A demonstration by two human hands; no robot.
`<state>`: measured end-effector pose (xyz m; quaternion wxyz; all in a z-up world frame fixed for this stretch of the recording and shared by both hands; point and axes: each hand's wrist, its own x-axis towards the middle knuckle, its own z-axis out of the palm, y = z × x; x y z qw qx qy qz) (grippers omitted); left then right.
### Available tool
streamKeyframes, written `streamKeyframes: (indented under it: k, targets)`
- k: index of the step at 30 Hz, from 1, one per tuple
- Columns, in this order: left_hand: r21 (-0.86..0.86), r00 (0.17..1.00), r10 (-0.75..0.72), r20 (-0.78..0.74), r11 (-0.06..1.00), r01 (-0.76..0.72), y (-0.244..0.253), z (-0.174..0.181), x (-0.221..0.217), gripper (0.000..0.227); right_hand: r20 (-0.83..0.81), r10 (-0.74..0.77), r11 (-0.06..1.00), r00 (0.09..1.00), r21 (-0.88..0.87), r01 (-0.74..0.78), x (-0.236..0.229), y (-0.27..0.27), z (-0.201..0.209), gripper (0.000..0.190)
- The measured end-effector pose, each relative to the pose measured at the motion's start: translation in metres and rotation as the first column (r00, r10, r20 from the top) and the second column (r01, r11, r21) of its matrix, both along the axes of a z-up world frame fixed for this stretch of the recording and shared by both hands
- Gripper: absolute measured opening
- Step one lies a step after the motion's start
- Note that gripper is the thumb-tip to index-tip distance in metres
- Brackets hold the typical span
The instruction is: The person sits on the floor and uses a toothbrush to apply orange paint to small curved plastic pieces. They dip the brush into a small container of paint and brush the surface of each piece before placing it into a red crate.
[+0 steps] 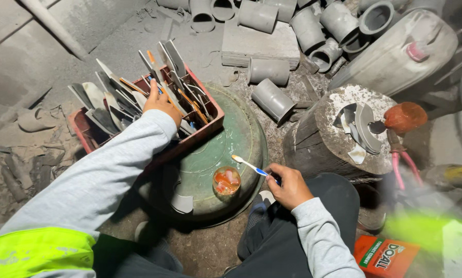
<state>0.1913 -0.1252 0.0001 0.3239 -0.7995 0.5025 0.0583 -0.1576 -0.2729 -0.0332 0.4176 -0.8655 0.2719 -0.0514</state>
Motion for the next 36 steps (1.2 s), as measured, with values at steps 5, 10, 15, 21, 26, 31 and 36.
streamKeyframes:
  k: [5,10,15,21,26,31,36]
  targets:
    - [0.071,0.994,0.082,-0.066,0.994,-0.077,-0.002,-0.021,-0.001,0.036,-0.031,0.03,0.999,0.999,-0.021,-0.03,0.003,-0.001,0.004,0.019]
    - [0.05,0.997,0.077,0.01,0.996,-0.077,0.003,-0.03,-0.005,0.033,-0.019,0.045,0.999,0.999,0.026,-0.045,0.003,-0.001,0.009,0.017]
    - [-0.105,0.993,0.091,0.075,0.991,-0.083,0.007,-0.035,-0.002,0.033,0.014,0.078,0.996,0.997,0.031,-0.078,0.002,0.0,0.011,0.018]
    - [-0.119,0.988,0.141,0.058,0.984,-0.133,0.007,-0.033,-0.001,0.033,-0.009,0.092,0.994,0.996,0.064,-0.091,0.001,0.0,0.011,0.018]
    - [-0.018,0.978,0.192,0.086,0.981,-0.191,-0.008,-0.037,-0.007,0.034,0.065,0.132,0.989,0.989,0.054,-0.135,0.001,-0.001,0.012,0.017]
    - [-0.198,0.984,0.147,0.102,0.972,-0.124,0.005,-0.035,-0.009,0.03,0.027,0.11,0.99,0.994,0.087,-0.112,0.001,-0.001,0.014,0.018]
    - [-0.28,0.992,0.051,0.115,0.96,-0.017,0.024,-0.025,-0.025,0.024,0.077,0.136,0.988,0.988,0.064,-0.141,0.0,-0.002,0.016,0.017]
